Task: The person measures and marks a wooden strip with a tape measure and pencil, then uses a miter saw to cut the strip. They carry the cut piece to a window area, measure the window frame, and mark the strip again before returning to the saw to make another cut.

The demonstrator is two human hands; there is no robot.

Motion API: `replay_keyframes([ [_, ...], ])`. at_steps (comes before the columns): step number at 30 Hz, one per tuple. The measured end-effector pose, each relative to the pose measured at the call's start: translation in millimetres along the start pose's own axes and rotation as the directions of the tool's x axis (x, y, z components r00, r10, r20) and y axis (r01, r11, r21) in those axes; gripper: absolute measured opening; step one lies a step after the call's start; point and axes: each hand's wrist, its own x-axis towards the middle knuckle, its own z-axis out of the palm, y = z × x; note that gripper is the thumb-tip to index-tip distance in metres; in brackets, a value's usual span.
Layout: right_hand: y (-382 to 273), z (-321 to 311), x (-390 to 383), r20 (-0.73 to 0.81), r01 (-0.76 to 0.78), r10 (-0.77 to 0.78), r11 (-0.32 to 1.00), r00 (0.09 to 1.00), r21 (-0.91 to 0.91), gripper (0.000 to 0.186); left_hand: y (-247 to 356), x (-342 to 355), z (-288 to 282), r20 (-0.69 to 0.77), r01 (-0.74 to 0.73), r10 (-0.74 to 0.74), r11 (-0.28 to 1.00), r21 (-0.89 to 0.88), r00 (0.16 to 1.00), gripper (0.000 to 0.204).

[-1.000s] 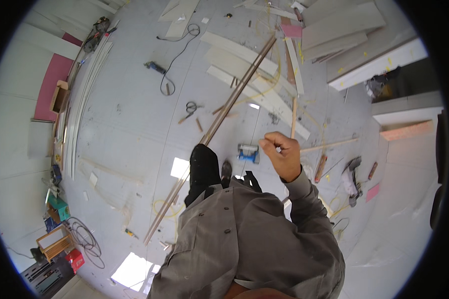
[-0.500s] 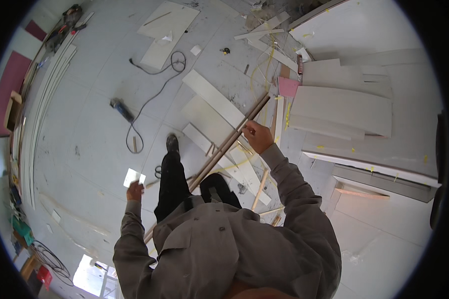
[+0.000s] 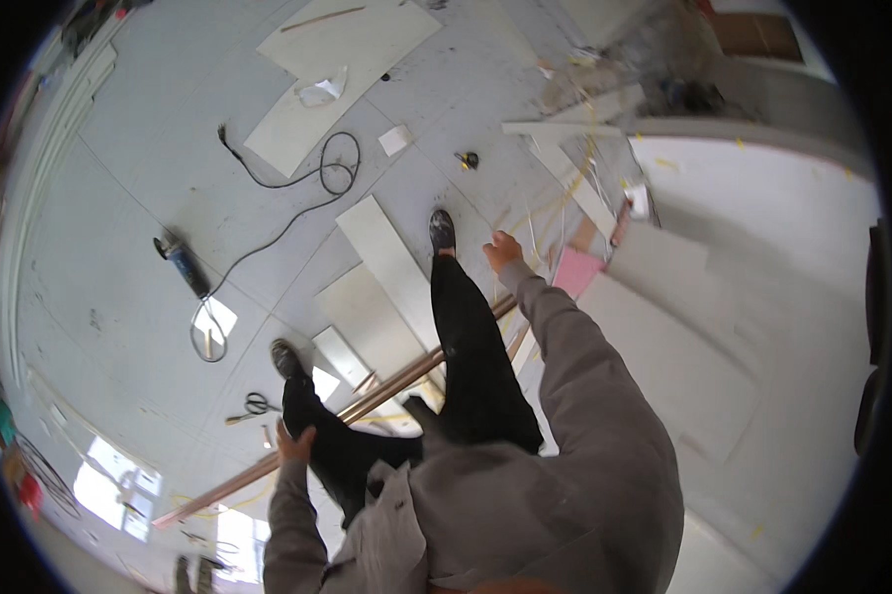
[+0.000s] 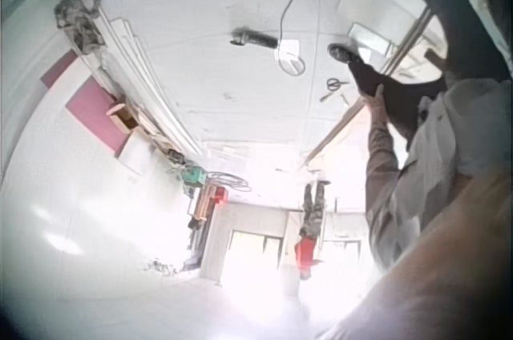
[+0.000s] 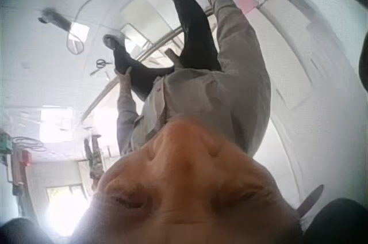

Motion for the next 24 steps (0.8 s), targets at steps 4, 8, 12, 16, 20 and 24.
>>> replay_keyframes([
  [4, -34.9, 50.0, 177.0, 0.108, -0.031, 0.042, 0.994, 0.993, -0.101, 0.056, 136.0, -73.1, 107.5, -0.072, 0.488, -0.495, 0.868, -0.097, 0.866, 0.12],
  [8, -28.0, 90.8, 295.9, 0.191, 0.016, 0.013, 0.988, 0.981, -0.151, 0.068, 170.7, -102.6, 169.2, -0.076, 0.555, -0.56, 0.828, -0.076, 0.825, 0.123],
  [12, -16.2, 127.6, 384.2, 0.281, 0.036, 0.011, 0.986, 0.96, -0.161, 0.06, 211.7, -87.0, 196.3, -0.067, 0.694, -0.691, 0.719, 0.042, 0.72, 0.126],
  [16, 39.3, 175.1, 437.6, 0.225, 0.048, -0.044, 0.999, 0.973, -0.013, 0.043, 234.2, -74.3, 198.9, -0.107, 0.643, -0.634, 0.76, 0.098, 0.766, 0.12],
  [20, 44.6, 204.9, 368.8, 0.361, -0.031, -0.093, 0.946, 0.928, 0.324, 0.03, 239.7, -80.3, 196.1, -0.094, 0.609, -0.603, 0.791, 0.055, 0.792, 0.113],
  [24, -43.1, 172.5, 144.8, 0.819, -0.463, -0.111, 0.779, 0.563, 0.424, 0.028, 232.0, -95.6, 193.1, -0.11, 0.61, -0.602, 0.791, 0.059, 0.791, 0.106],
])
